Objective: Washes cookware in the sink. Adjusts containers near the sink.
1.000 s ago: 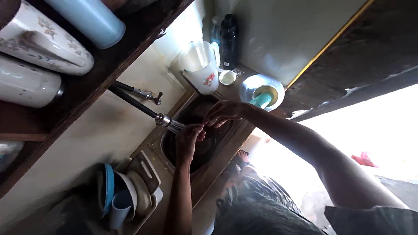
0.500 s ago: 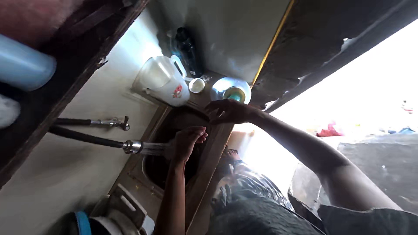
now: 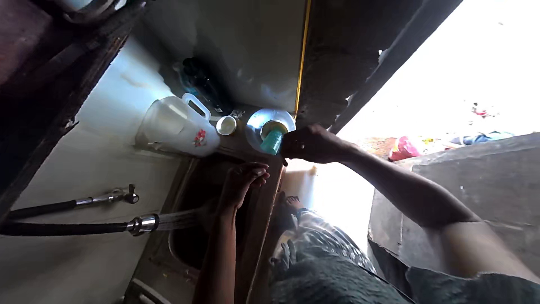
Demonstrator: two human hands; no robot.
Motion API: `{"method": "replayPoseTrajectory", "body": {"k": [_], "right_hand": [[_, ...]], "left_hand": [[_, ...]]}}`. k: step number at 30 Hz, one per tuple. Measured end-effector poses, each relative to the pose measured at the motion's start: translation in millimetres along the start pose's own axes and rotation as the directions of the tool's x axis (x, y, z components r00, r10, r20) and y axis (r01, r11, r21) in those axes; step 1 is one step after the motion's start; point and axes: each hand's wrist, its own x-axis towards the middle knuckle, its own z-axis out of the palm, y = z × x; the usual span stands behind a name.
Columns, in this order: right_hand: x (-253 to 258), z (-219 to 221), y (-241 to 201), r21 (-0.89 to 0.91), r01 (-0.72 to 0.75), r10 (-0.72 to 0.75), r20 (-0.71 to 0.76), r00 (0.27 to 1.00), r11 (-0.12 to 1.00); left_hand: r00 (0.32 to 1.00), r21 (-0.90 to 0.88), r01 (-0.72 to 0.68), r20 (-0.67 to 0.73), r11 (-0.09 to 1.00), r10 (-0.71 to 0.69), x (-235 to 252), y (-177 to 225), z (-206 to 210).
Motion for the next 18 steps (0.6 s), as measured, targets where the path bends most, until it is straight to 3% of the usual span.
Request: {"method": "replayPoseTrajectory", "body": {"k": [4, 8, 11, 14, 16, 18], "right_hand": [[-40.2, -48.1, -13.3, -0.027, 0.016, -0.021, -0.179, 0.984, 0.999], [-87.5, -95.6, -42.7, -0.195, -0.043, -0.025, -0.333, 0.943, 0.98], [-117.1, -125.5, -55.9, -0.301, -0.049, -0.075, -0.388, 0.919, 0.953], [-143.0, -163.0, -50.0, -0.3, -0.003, -0.121, -0.392, 0.912, 0.954], [-166.4, -204.0, -34.0, -0.231, -0.002, -0.081, -0.351, 0.933, 0.973], [-201.9, -241.1, -13.4, -0.179, -0.128, 0.045, -0.407, 0.912, 0.976]], "left_hand": [[0.998, -0.062, 0.004, 0.057, 0.998, 0.0, 6.8, -2.6, 8.7], [0.993, -0.094, 0.006, 0.12, 0.996, 0.005, 14.3, -10.7, 10.7], [0.975, -0.096, 0.02, 0.222, 0.995, 0.002, 19.2, -21.3, 5.5], [0.945, 0.027, 0.011, 0.328, 1.0, -0.019, 23.8, -33.8, -3.8], [0.955, 0.129, 0.045, 0.286, 0.991, -0.081, 21.4, -43.1, -11.5], [0.974, 0.186, 0.099, 0.185, 0.978, -0.133, 18.3, -54.9, -21.1]]}}
